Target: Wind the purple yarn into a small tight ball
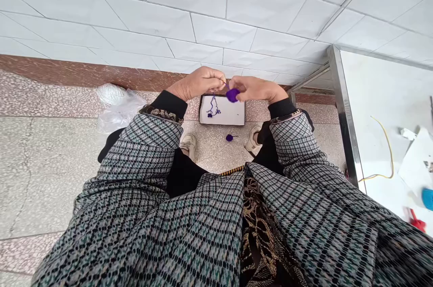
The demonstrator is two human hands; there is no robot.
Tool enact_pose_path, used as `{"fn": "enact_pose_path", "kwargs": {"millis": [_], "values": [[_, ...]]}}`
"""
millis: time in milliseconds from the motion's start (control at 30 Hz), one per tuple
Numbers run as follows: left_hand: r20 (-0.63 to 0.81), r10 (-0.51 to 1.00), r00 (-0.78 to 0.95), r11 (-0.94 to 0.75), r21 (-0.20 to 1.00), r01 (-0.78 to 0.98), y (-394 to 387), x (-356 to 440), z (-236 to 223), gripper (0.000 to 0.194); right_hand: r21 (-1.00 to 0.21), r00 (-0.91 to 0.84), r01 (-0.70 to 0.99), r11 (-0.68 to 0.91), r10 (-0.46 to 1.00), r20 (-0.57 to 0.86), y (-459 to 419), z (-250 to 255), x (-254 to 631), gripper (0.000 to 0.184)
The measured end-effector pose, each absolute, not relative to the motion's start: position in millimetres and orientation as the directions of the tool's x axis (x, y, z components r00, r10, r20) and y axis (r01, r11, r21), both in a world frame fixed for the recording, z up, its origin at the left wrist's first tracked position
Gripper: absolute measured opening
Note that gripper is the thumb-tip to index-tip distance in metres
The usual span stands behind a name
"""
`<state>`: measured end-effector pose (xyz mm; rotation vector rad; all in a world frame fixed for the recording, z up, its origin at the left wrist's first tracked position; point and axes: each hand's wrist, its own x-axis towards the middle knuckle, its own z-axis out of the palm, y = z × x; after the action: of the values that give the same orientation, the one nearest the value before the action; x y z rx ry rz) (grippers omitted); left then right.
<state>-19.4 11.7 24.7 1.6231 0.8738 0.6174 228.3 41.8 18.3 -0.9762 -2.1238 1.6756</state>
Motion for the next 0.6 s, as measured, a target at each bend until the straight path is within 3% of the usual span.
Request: {"fn": "enact_pose_path", "kwargs": {"millis": [67, 100, 200, 267, 333, 400, 433, 467, 500, 533, 600], "values": [[-0.056, 0.819, 0.572, -0.051, 0.984, 0.169, 13.5, -22.6, 22.8, 0.020, -0.986, -0.859, 0.147, 0.076, 0.503, -0.090, 39.2, 24.8, 233.7, 0.053], [-0.050, 0.817, 0.574, -0.043, 0.988, 0.147, 13.7, -23.5, 22.2, 0.021, -0.999, -0.847, 0.025, 0.032, 0.531, -0.005, 38.6, 28.1, 235.6, 0.059], [-0.030, 0.812, 0.583, -0.043, 0.993, 0.111, 12.1, -24.9, 23.0, 0.028, -0.936, -0.565, -0.346, -0.067, 0.812, 0.150, 38.5, 38.3, 239.9, 0.081], [-0.030, 0.815, 0.579, -0.045, 0.992, 0.115, 10.3, -27.2, 24.9, 0.031, -0.789, -0.304, -0.605, -0.107, 0.947, 0.104, 38.5, 47.9, 245.2, 0.082], [-0.040, 0.819, 0.573, -0.038, 0.992, 0.124, 9.5, -31.1, 26.4, 0.031, -0.449, -0.117, -0.883, -0.135, 0.991, -0.067, 37.9, 61.3, 255.7, 0.069], [-0.068, 0.824, 0.563, -0.018, 0.989, 0.145, 9.8, -35.5, 26.6, 0.029, 0.185, -0.121, -0.980, -0.071, 0.955, -0.270, 36.9, 77.5, 271.1, 0.051], [-0.088, 0.828, 0.553, -0.006, 0.986, 0.166, 10.2, -37.5, 26.1, 0.027, 0.556, -0.189, -0.831, 0.002, 0.939, -0.286, 36.5, 85.7, 279.7, 0.047], [-0.108, 0.833, 0.543, 0.003, 0.982, 0.191, 10.6, -39.4, 25.4, 0.026, 0.836, -0.281, -0.543, 0.083, 0.920, -0.274, 36.1, 93.6, 288.1, 0.041], [-0.123, 0.838, 0.532, 0.006, 0.976, 0.216, 11.1, -41.2, 24.5, 0.024, 0.968, -0.361, -0.193, 0.160, 0.906, -0.221, 35.7, 100.8, 295.7, 0.032], [-0.131, 0.842, 0.523, 0.003, 0.971, 0.238, 11.4, -43.3, 23.4, 0.024, 0.962, -0.407, 0.155, 0.224, 0.902, -0.144, 35.1, 107.2, 302.1, 0.022], [-0.137, 0.850, 0.508, -0.010, 0.961, 0.275, 12.5, -49.5, 20.5, 0.023, 0.698, -0.406, 0.651, 0.299, 0.914, -0.013, 32.7, 117.5, 311.2, 0.011]]}}
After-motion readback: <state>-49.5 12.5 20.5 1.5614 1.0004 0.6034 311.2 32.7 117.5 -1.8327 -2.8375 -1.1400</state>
